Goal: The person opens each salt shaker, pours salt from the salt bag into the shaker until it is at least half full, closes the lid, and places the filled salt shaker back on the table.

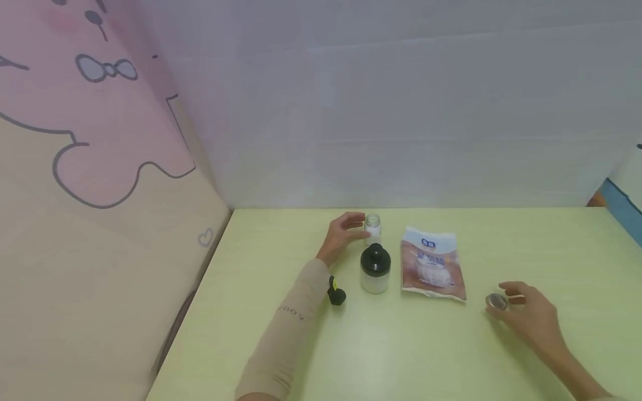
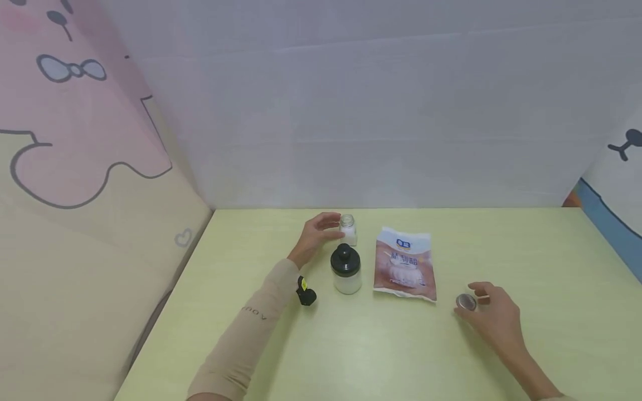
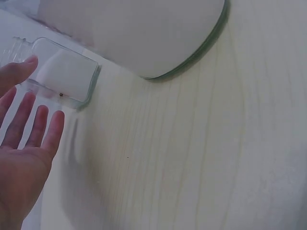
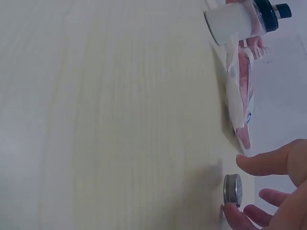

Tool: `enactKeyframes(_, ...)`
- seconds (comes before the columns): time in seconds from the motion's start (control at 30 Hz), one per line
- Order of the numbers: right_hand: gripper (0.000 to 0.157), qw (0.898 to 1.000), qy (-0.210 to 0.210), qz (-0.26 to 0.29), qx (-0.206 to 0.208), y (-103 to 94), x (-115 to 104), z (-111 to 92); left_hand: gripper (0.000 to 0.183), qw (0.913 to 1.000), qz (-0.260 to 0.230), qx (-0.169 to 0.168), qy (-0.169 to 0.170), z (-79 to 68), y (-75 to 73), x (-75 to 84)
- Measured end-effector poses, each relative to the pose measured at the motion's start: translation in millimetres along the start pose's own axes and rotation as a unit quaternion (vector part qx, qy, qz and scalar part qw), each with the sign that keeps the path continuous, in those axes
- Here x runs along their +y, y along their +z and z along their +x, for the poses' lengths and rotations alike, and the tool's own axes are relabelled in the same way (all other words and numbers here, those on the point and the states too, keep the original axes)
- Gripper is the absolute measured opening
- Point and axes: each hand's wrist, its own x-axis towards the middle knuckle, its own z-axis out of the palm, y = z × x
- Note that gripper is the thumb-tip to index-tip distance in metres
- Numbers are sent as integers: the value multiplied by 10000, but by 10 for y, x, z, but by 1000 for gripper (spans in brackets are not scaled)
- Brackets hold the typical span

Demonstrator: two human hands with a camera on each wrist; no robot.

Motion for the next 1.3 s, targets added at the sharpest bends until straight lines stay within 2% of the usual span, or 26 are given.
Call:
enactKeyframes(0.13, 47, 9994, -92, -156, 298, 8, -31, -29, 51, 9997, -161, -166, -57, -58, 18, 136)
enactKeyframes(0.27, 37, 9984, -152, -199, 499, 2, -77, -33, 49, 9999, -98, -125, -68, -73, 12, 148)
enactKeyframes(0.37, 32, 9987, -107, -182, 463, -1, -82, -13, 46, 9999, 17, -36, -124, -53, -8, 62)
enactKeyframes(0.6, 32, 9990, -121, -277, 320, -31, -84, 55, 44, 9996, 200, 19, -215, -85, -30, 56)
enactKeyframes(0.73, 34, 9991, -185, -299, 227, -29, -82, 67, 45, 9996, 148, -31, -219, -76, -31, 47)
enactKeyframes(1.03, 32, 9987, -155, -390, 293, -26, -31, 105, 45, 9994, 150, -160, -283, -45, -23, 30)
enactKeyframes(1.2, 28, 9975, -372, -165, 572, -104, -107, 198, 47, 9987, 219, -384, -248, -91, -21, 148)
enactKeyframes(1.3, 29, 9970, -451, -19, 632, -165, -209, 281, 46, 9987, 248, -381, -220, -134, -6, 247)
